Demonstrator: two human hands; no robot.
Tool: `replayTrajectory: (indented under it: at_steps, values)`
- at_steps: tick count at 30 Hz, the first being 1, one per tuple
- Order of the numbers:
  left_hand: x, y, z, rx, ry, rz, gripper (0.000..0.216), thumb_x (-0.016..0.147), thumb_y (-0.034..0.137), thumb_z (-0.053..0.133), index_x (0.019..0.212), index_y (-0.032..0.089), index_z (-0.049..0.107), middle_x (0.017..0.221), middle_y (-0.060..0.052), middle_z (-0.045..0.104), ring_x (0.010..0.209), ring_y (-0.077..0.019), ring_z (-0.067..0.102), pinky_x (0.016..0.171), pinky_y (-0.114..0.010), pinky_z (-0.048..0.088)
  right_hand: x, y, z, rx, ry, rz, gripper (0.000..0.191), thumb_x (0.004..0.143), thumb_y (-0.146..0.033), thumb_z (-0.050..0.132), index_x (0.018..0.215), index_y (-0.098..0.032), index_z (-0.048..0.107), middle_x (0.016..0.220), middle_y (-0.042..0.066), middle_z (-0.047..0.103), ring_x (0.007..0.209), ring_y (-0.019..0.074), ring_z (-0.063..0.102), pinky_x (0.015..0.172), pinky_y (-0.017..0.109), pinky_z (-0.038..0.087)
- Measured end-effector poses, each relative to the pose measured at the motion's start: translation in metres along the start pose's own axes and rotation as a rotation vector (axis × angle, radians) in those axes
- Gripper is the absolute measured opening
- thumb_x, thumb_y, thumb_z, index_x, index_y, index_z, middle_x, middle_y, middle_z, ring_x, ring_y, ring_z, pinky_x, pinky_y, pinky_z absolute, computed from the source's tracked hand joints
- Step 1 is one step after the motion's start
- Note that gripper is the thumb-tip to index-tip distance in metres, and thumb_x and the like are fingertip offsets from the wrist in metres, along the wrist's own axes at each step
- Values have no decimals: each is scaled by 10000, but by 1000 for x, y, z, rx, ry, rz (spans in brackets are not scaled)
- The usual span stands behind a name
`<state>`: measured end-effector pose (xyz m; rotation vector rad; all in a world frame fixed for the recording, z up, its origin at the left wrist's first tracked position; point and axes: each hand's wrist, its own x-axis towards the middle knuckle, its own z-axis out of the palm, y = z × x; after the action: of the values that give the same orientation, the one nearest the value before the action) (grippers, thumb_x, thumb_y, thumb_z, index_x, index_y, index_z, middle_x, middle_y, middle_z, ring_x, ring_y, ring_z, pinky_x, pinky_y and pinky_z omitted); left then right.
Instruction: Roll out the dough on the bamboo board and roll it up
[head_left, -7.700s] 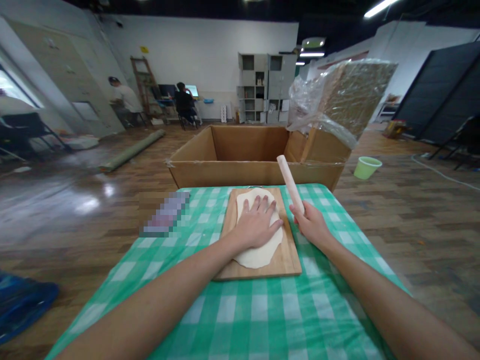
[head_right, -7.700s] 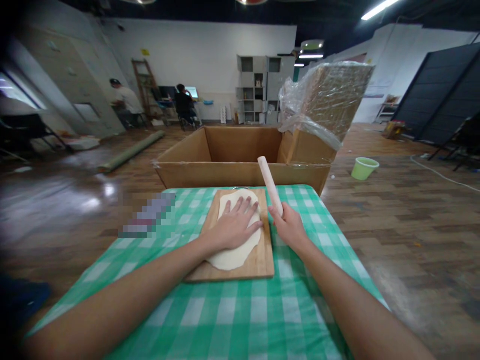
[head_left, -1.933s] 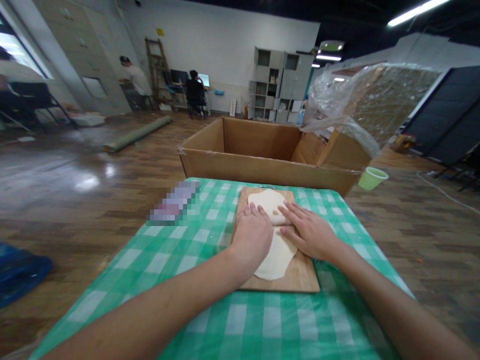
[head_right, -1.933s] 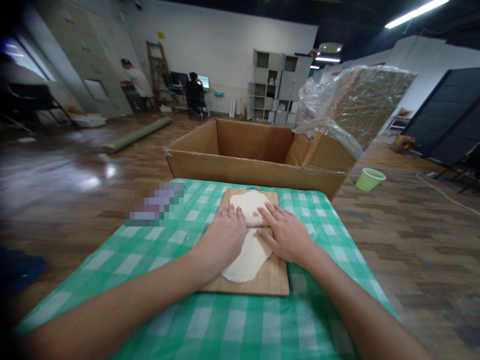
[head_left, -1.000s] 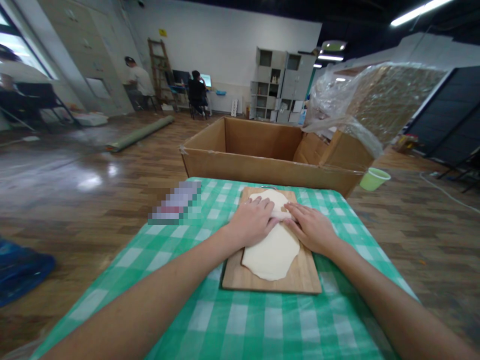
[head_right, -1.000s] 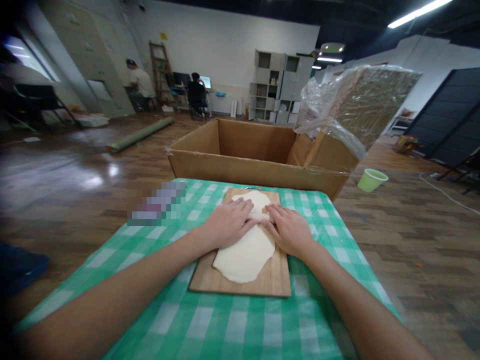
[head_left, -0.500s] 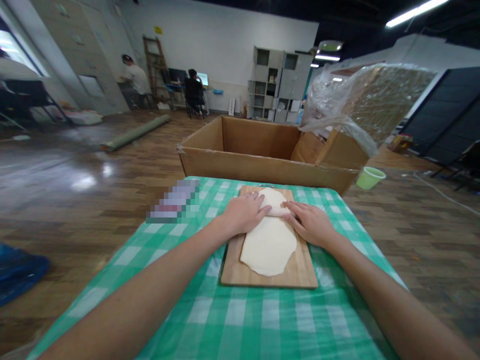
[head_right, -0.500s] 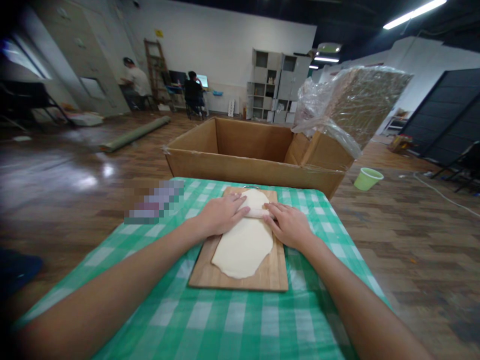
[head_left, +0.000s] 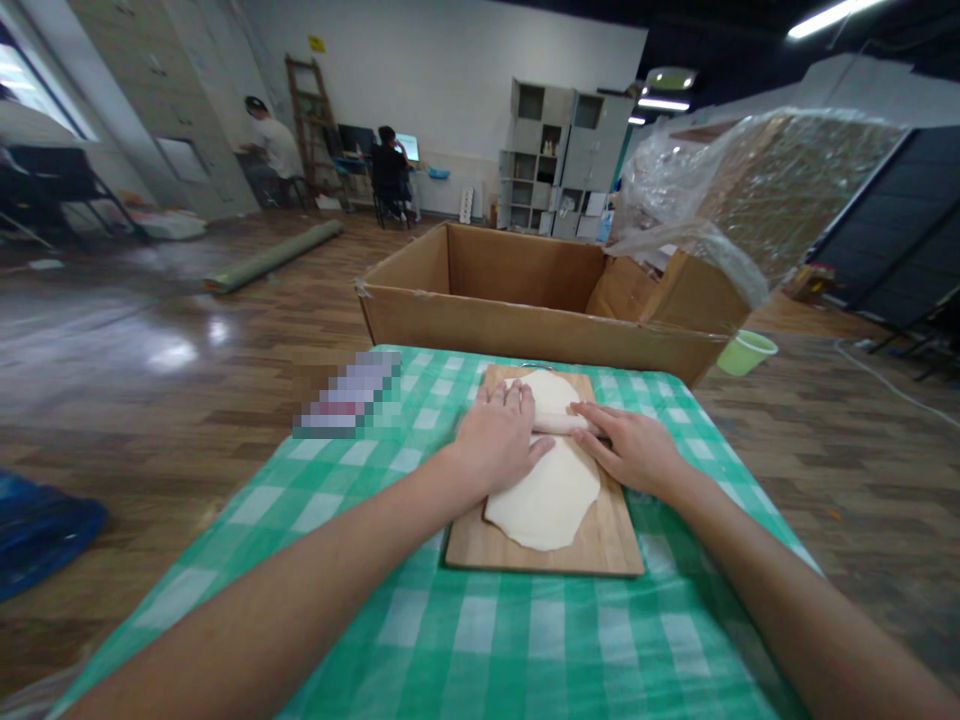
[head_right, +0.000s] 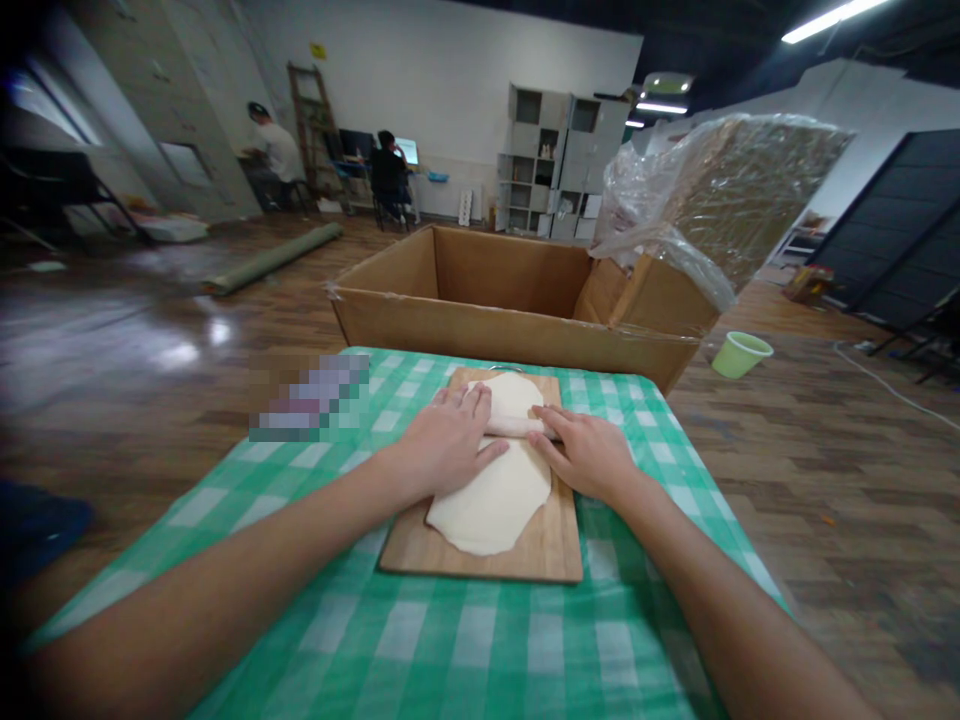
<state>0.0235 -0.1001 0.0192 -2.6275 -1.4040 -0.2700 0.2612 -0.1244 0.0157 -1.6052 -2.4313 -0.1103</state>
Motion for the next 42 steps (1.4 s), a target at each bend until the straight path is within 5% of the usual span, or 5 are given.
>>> replayTrajectory:
  at_steps: [4, 15, 25, 35, 42]
  values:
    - [-6, 10, 1, 19, 8, -31, 903, 984, 659, 427, 1525, -63, 393, 1574, -343, 422, 1458, -470, 427, 1191, -567, 304, -2, 0, 0, 16, -20, 16, 576, 1092, -548, 261, 1479, -274, 587, 1507, 43, 605, 1252, 305, 668, 983, 424, 549]
    - [22, -18, 12, -45, 171, 22, 665, 1072, 563, 278, 1453, 86, 543, 1492, -190, 585, 1400, -325, 513, 1198, -474, 315, 29, 15, 15, 19, 57, -36, 634, 1109, -446, 161, 1420, -151, 628, 1479, 118, 622, 1465, 253, 473, 1214, 428, 364]
    - [-18, 37, -8, 115, 37, -171, 977, 934, 779, 423, 1427, -56, 534, 1491, -353, 518, 1395, -495, 490, 1148, -553, 354, -8, -5, 2, 4, -30, -26, 786, 1051, -659, 263, 1611, -120, 379, 1609, 193, 457, 1487, 354, 426, 1171, 514, 382]
    - [26, -4, 10, -24, 123, -78, 676, 1075, 563, 246, 1237, 71, 681, 1321, -240, 678, 1273, -358, 603, 1143, -504, 359, 42, 10, 11, -161, -106, -46, 585, 1105, -527, 221, 1440, -187, 558, 1462, 179, 596, 1345, 338, 538, 1111, 498, 401]
    - [62, -24, 15, -91, -2, -76, 529, 1078, 529, 309, 1285, 202, 669, 1249, -164, 709, 1200, -320, 641, 1042, -470, 447, 86, 30, 18, -284, -215, -77, 561, 1127, -444, 142, 1476, -212, 515, 1429, 153, 625, 1291, 303, 581, 1056, 446, 431]
